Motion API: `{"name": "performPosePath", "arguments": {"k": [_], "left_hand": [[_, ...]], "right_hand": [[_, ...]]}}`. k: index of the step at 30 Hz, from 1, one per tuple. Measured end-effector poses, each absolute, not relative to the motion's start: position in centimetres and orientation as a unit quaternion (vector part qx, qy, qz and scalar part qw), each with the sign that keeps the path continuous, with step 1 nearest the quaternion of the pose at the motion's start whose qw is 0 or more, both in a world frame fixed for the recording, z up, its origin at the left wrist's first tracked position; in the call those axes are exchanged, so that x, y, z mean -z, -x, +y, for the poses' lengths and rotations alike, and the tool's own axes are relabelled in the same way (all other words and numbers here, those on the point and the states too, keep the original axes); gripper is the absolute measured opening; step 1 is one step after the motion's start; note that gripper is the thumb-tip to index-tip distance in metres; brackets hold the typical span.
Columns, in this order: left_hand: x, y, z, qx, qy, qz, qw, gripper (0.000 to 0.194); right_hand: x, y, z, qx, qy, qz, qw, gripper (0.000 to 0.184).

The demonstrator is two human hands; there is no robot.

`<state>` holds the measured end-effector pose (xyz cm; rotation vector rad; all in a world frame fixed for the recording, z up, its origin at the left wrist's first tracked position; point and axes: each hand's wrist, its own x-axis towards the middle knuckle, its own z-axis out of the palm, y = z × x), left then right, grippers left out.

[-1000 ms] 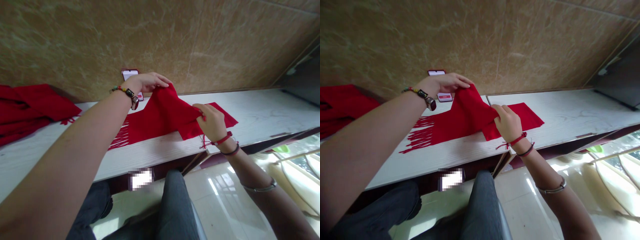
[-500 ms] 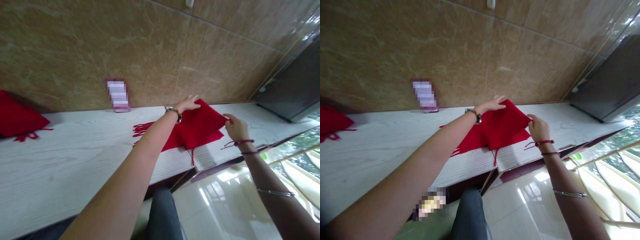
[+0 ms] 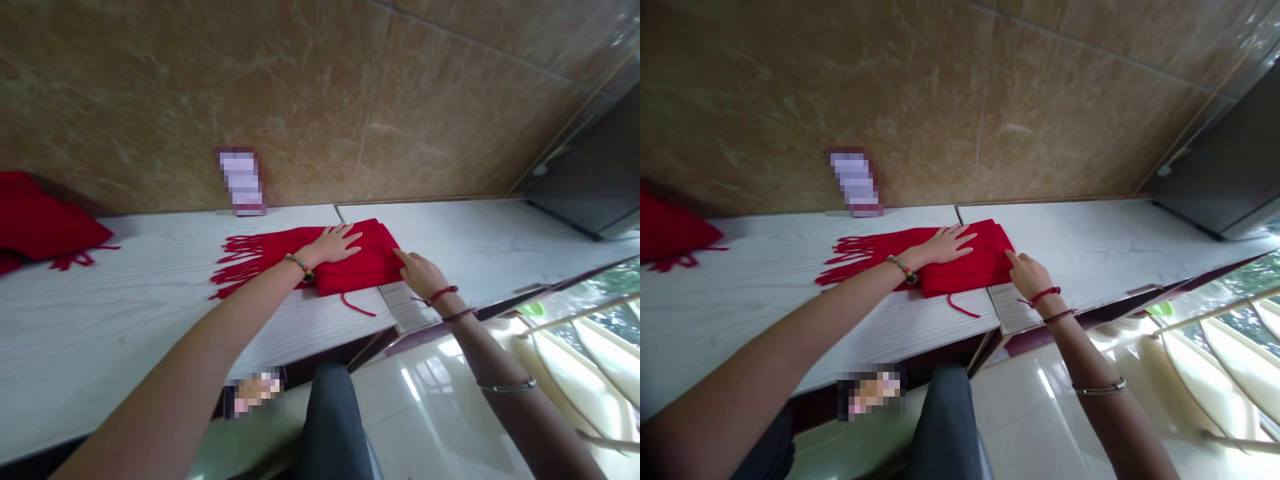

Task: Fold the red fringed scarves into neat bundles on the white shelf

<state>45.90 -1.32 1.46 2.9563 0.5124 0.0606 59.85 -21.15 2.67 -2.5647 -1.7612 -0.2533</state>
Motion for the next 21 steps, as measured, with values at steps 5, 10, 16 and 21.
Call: {"name": "performPosePath", "arguments": {"k": [5, 10, 16, 21], "left_hand": [[-1.7, -31.3, 3.4, 0.013, -0.982, 0.184, 0.046, 0.054], [-3.6, -19.0, 4.5, 0.058, -0.949, 0.309, -0.005, 0.051], [-4.5, -13.8, 0.7, 0.067, -0.915, 0.399, 0.013, 0.062], [-4.1, -12.7, -3.0, 0.053, -0.923, 0.379, 0.026, 0.065]], "right_hand": [[-3.0, -47.4, -16.7, 0.071, 0.748, -0.66, 0.017, 0.051], [-3.5, -37.0, -13.5, 0.039, 0.701, -0.711, 0.033, 0.039], [-5.2, -34.7, -10.5, 0.02, 0.67, -0.74, 0.053, 0.066], [-6.7, -37.5, -6.1, -0.266, 0.694, -0.649, 0.163, 0.058]]}}
